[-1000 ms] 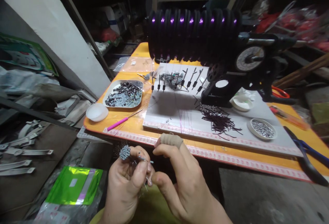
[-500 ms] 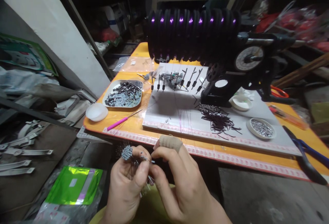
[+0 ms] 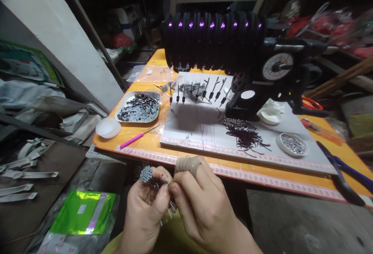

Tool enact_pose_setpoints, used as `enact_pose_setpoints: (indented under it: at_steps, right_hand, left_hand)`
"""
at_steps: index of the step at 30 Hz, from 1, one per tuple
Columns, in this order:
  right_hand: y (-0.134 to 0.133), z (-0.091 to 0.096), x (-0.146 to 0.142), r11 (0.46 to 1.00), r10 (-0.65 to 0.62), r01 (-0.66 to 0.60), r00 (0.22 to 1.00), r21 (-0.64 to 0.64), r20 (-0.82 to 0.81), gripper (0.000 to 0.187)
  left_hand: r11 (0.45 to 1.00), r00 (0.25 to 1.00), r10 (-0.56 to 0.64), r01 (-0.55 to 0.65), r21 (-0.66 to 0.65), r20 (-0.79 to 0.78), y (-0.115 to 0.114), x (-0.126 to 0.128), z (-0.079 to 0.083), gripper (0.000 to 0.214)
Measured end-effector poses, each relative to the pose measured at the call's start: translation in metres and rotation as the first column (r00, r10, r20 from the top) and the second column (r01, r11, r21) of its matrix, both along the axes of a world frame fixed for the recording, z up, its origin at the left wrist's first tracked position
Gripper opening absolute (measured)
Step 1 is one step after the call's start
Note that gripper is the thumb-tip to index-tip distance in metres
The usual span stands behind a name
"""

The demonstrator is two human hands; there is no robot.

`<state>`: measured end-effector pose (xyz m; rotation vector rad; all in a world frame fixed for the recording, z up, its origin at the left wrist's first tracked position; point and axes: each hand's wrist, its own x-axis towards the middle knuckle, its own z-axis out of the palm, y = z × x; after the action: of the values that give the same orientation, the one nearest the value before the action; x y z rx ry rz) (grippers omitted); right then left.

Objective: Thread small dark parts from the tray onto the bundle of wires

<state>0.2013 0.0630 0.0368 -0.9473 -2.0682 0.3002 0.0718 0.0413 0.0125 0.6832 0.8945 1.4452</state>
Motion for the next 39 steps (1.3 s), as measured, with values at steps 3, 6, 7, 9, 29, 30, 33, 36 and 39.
enact_pose_setpoints:
  at_steps: [3, 6, 7, 9, 29, 30, 33, 36, 39]
  right_hand:
    - [0.001, 0.0, 0.002, 1.0, 0.028, -0.028, 1.0, -0.013, 0.007, 0.016]
    - [-0.001, 0.0, 0.004, 0.998, -0.001, 0.0, 1.0, -0.061, -0.015, 0.007]
    - [-0.002, 0.001, 0.004, 0.998, -0.02, 0.019, 1.0, -0.061, -0.018, 0.011]
    - [-0.002, 0.001, 0.003, 0.999, -0.034, 0.033, 0.999, -0.038, -0.012, 0.013]
    - [-0.002, 0.002, 0.011, 0.99, -0.034, 0.028, 0.998, -0.137, -0.045, 0.014]
    - [-0.003, 0.003, 0.012, 0.988, -0.044, 0.035, 0.997, -0.153, -0.058, 0.013]
    - [-0.007, 0.006, 0.014, 0.986, -0.062, 0.052, 0.996, -0.16, -0.06, 0.017]
    - [-0.008, 0.008, 0.011, 0.989, -0.051, 0.041, 0.997, -0.145, -0.062, 0.017]
    - [-0.007, 0.007, 0.008, 0.989, -0.044, 0.034, 0.997, -0.142, -0.067, 0.014]
  left_hand:
    - [1.0, 1.0, -0.009, 0.009, -0.021, 0.008, 0.001, 0.001, 0.001, 0.014]
    - [0.999, 0.999, 0.014, -0.016, -0.039, -0.041, 0.002, 0.0, 0.004, 0.016]
    - [0.999, 0.998, 0.02, -0.022, -0.032, -0.057, 0.003, 0.0, 0.005, 0.017]
    - [1.0, 0.998, 0.024, -0.025, -0.019, -0.058, 0.003, -0.001, 0.006, 0.018]
    - [0.997, 0.998, -0.05, 0.052, -0.063, 0.031, 0.0, 0.003, -0.003, 0.02]
    - [0.997, 0.998, -0.044, 0.047, -0.068, 0.045, 0.0, 0.003, -0.003, 0.02]
    - [0.998, 0.999, 0.0, 0.003, -0.069, 0.045, 0.001, 0.003, -0.003, 0.021]
    - [1.0, 0.999, 0.001, -0.002, -0.025, -0.039, 0.002, 0.003, -0.002, 0.02]
    - [0.999, 0.993, 0.05, -0.048, 0.018, -0.102, 0.001, 0.004, -0.002, 0.015]
